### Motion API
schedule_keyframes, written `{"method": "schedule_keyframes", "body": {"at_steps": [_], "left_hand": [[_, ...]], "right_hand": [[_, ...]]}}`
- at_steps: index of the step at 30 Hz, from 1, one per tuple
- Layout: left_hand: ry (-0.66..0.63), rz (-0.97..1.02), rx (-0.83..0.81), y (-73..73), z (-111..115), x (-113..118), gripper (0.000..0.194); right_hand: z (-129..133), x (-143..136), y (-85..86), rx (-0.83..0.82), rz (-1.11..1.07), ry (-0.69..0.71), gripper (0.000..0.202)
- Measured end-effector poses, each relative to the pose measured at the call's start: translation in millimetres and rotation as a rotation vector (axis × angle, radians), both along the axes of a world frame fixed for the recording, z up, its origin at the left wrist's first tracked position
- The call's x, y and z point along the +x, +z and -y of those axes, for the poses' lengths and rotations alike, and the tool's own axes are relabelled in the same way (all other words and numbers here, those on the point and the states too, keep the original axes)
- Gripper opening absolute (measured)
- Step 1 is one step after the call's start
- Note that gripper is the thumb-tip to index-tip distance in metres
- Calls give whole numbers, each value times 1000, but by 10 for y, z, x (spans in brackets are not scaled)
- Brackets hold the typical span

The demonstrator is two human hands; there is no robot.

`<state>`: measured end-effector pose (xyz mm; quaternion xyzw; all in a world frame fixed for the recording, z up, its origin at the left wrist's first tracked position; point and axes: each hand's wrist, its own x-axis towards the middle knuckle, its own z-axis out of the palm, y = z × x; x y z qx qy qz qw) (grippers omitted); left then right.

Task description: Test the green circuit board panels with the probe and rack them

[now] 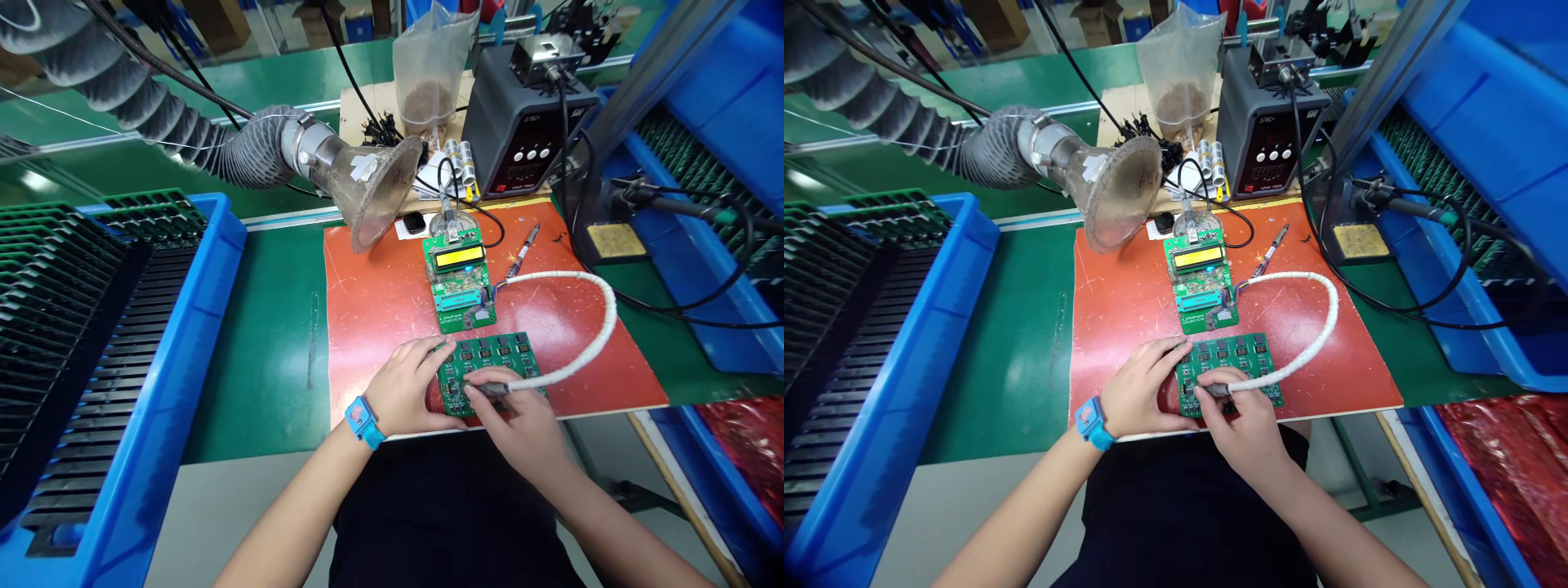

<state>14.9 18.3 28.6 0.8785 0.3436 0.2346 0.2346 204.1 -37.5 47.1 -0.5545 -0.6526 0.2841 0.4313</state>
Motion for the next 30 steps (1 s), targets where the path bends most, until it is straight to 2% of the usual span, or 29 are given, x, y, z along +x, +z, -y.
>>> {"method": "schedule_keyframes", "body": {"at_steps": [30], "left_hand": [[11, -5, 35, 11, 13, 1, 104]], "right_hand": [[-1, -1, -28, 20, 1, 4, 5]]}}
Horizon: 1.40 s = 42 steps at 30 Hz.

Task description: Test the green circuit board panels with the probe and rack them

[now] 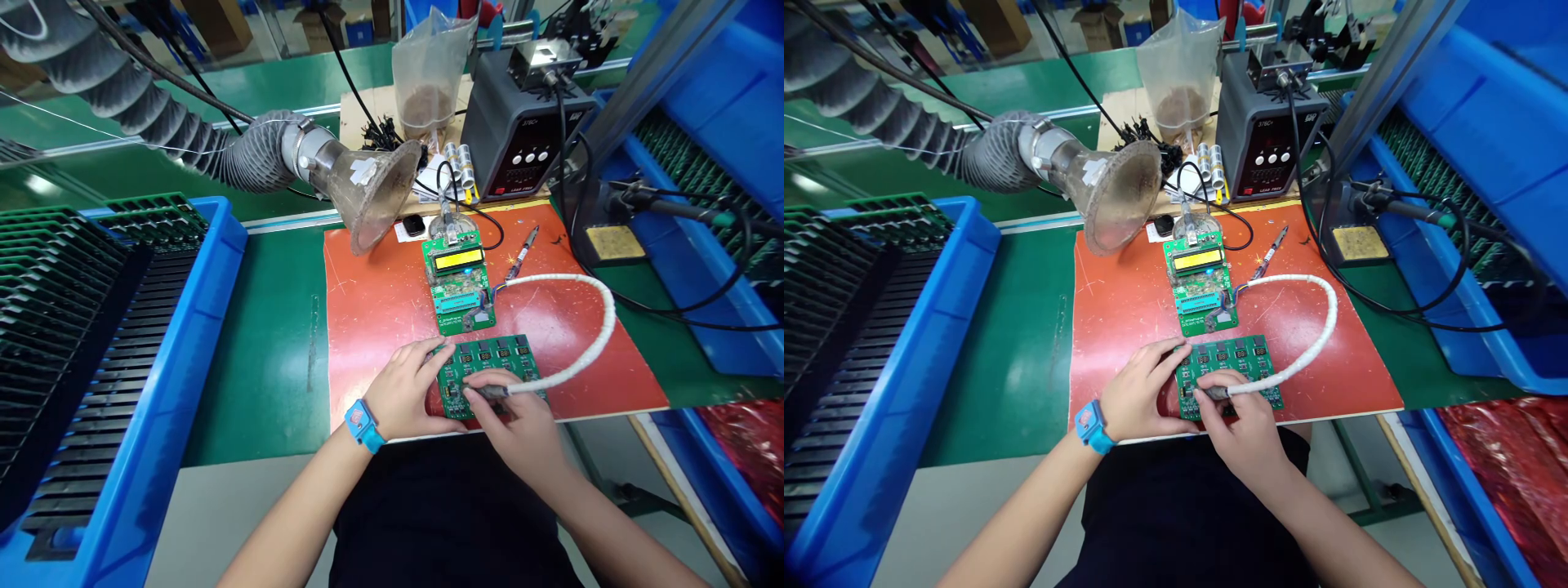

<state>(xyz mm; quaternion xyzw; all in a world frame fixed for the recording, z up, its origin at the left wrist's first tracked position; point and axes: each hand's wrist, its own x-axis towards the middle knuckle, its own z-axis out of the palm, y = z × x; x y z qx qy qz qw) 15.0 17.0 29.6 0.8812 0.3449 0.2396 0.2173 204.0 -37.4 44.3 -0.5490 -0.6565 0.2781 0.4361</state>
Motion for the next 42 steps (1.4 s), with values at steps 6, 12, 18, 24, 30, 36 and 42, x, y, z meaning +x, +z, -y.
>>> {"method": "schedule_keyframes", "body": {"at_steps": [6, 12, 18, 24, 30, 36, 42], "left_hand": [[-10, 9, 9, 2, 0, 1, 103], [-9, 9, -2, 4, -3, 2, 103], [-10, 17, 3, 2, -6, 1, 103], [-13, 19, 0, -6, -8, 1, 103], [-21, 30, -2, -11, 1, -5, 104], [-11, 81, 15, 10, -11, 1, 105], [38, 120, 75, 181, 53, -259, 98]], "right_hand": [[10, 2, -14, -7, -1, 5, 6], [18, 10, -16, -6, -7, 6, 6], [6, -1, -17, -2, -8, 5, 6], [18, 3, 5, -8, 4, 3, 4], [-2, 24, 22, -29, 0, 3, 5], [43, 44, 76, -92, -119, 9, 7], [28, 358, 127, -81, -425, -208, 13]]}}
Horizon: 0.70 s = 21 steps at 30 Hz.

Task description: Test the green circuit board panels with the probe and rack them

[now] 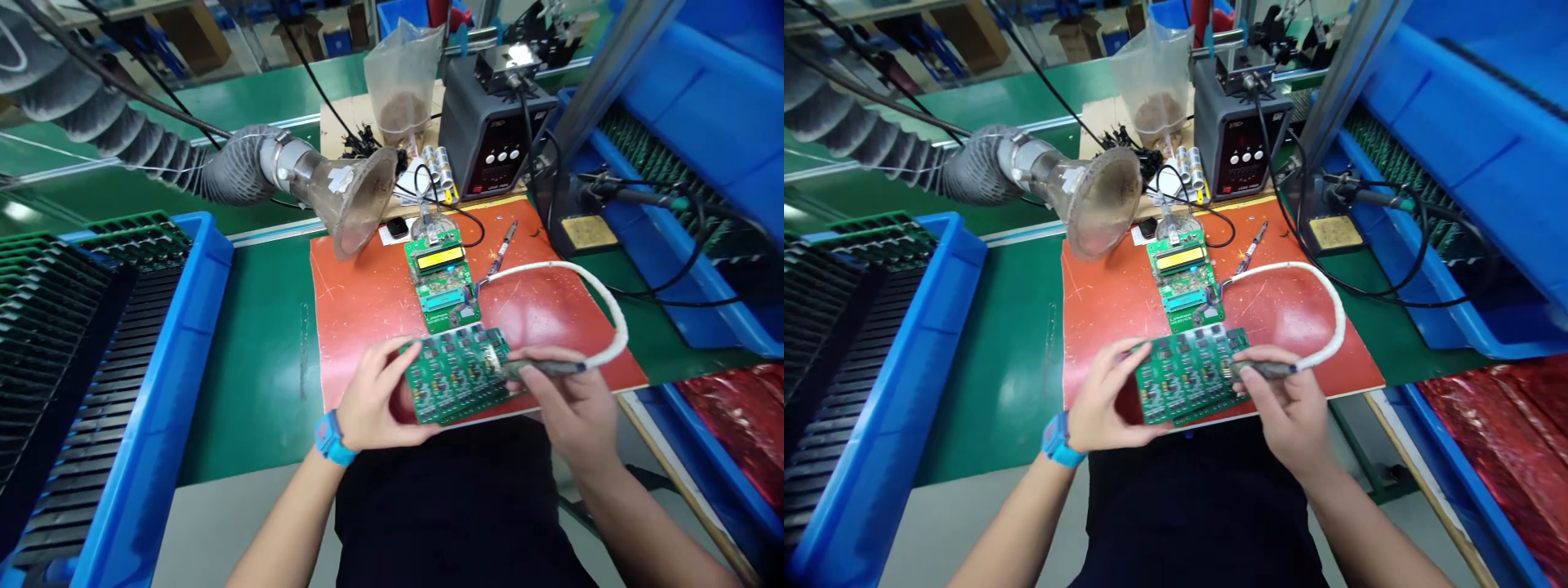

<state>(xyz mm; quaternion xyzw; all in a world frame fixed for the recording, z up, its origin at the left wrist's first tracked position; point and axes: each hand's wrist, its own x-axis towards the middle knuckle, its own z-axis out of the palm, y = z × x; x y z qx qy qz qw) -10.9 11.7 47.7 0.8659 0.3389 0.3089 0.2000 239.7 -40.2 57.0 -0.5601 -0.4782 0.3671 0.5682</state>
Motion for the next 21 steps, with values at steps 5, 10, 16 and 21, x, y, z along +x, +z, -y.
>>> {"method": "schedule_keyframes", "body": {"at_steps": [5, 10, 16, 21], "left_hand": [[273, -48, 117, 67, 2, -628, 85], [421, -204, 52, -51, -75, -994, 75], [489, -242, 191, -88, -67, -746, 72], [174, -176, 167, -53, 136, -201, 62]], "right_hand": [[-91, 390, -254, -14, 9, -56, 25], [-71, 439, -395, -34, 72, 50, 26], [-61, 408, -400, -50, 102, 91, 26], [-55, 430, -420, -57, 115, 108, 24]]}}
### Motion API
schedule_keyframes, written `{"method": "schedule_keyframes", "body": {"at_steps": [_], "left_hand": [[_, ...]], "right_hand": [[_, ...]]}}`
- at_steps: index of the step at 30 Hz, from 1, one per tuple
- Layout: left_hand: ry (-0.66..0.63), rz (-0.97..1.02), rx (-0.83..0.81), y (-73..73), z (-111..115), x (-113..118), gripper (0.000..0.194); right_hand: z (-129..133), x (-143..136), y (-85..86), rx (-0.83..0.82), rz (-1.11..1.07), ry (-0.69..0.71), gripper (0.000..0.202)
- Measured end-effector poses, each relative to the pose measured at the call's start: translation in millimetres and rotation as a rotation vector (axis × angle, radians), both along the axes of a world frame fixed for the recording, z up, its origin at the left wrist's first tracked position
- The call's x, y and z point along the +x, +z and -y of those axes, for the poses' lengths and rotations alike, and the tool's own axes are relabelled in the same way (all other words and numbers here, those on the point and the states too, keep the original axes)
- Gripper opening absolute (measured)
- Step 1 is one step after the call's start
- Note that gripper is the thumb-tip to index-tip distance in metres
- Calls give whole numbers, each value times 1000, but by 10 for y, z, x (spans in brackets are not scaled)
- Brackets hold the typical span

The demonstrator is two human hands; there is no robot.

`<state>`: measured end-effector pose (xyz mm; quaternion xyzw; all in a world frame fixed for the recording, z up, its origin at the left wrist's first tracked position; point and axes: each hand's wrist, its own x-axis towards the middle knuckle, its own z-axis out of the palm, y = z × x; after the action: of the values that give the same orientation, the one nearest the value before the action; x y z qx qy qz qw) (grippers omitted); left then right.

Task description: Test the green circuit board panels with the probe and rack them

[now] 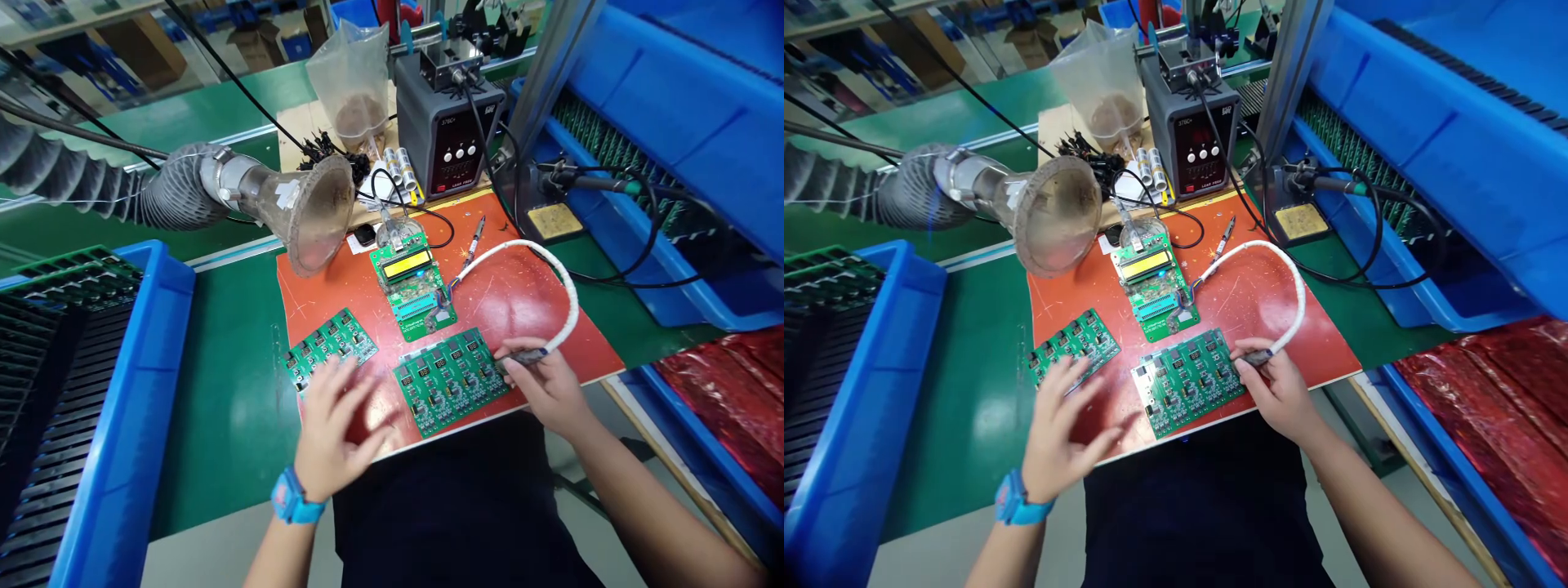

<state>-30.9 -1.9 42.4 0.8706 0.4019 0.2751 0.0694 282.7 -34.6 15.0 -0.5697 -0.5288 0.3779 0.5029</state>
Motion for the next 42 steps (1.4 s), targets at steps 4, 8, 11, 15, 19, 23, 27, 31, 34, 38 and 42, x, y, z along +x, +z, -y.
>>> {"method": "schedule_keyframes", "body": {"at_steps": [4, 8, 11, 15, 19, 23, 27, 31, 34, 38, 42], "left_hand": [[-257, -73, -135, -80, 112, 302, 65], [-216, -54, -143, -148, 92, 362, 55], [-205, -30, -112, -162, 73, 358, 51], [-200, -33, -87, -157, 76, 375, 50], [-190, -28, -97, -143, 78, 390, 47], [-191, -9, -111, -139, 76, 386, 47], [-193, -9, -127, -146, 75, 377, 49], [-192, -6, -131, -150, 73, 380, 48], [-192, -2, -135, -154, 73, 382, 48], [-190, 2, -137, -160, 79, 376, 48], [-184, 5, -156, -156, 81, 373, 49]], "right_hand": [[11, 24, -18, 20, 58, 33, 22], [11, 26, -15, 50, 172, 68, 20], [2, -2, 9, 90, 239, 48, 16], [-14, -43, 42, 97, 296, -2, 14], [-35, -42, 58, 164, 341, -2, 11], [-25, -14, 51, 158, 344, 6, 7], [11, 7, 12, 76, 244, 38, 15], [21, 15, -18, 59, 204, 48, 16], [19, 19, -14, 57, 200, 50, 15], [22, 20, 10, 54, 201, 52, 15], [19, 13, 26, 47, 184, 55, 14]]}}
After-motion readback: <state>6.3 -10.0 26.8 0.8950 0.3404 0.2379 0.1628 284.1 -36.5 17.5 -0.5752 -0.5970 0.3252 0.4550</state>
